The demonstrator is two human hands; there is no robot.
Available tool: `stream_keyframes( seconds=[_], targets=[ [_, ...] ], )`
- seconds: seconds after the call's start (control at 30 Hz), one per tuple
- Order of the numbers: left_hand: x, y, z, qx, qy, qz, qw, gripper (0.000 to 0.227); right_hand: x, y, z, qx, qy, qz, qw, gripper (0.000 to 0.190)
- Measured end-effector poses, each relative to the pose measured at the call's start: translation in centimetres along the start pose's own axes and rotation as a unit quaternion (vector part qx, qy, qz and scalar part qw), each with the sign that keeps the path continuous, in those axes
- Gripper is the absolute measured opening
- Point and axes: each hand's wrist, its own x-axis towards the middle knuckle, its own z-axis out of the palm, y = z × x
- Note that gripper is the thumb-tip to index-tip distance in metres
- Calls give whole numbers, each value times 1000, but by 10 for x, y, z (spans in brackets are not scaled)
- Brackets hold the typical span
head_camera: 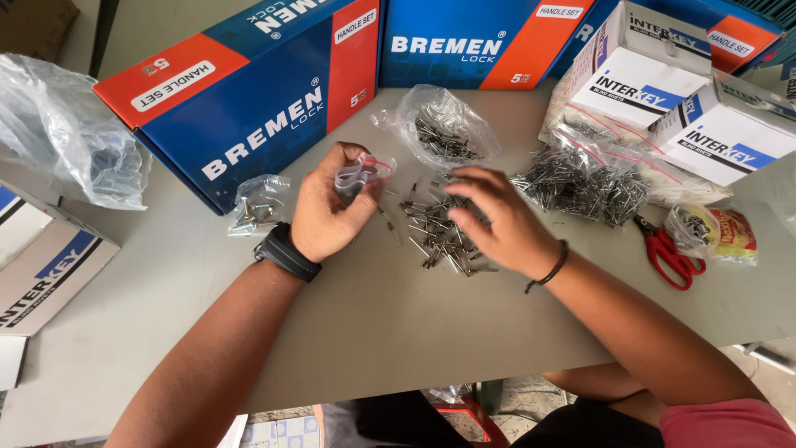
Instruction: The person sorts small metal lock pins on a table, picking them up and placing them into a small plastic bag. They repeatedly gather pins from the table surface and transfer them into the bag held in their left hand.
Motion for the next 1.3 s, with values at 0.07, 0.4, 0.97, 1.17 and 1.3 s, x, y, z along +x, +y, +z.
stream_keyframes(
  seconds=[0.07,0.4,0.97,1.17,1.3],
  targets=[
    [-1,-2,3,13,-30,-14,999,29,3,6,-14,5,-21,20,1000,31],
    [-3,-3,13,76,-140,-75,984,39,-15,8,-53,-11,-194,206,959,39],
    [-3,-8,8,-35,-137,-68,988,36,-28,28,-2,-26,-108,54,992,16],
    [-8,-5,9,-10,-137,-48,989,36,-26,35,8,-16,-49,36,998,13],
    [-8,-2,10,5,-141,-37,989,35,-23,30,3,-14,-70,52,996,15]
  ],
)
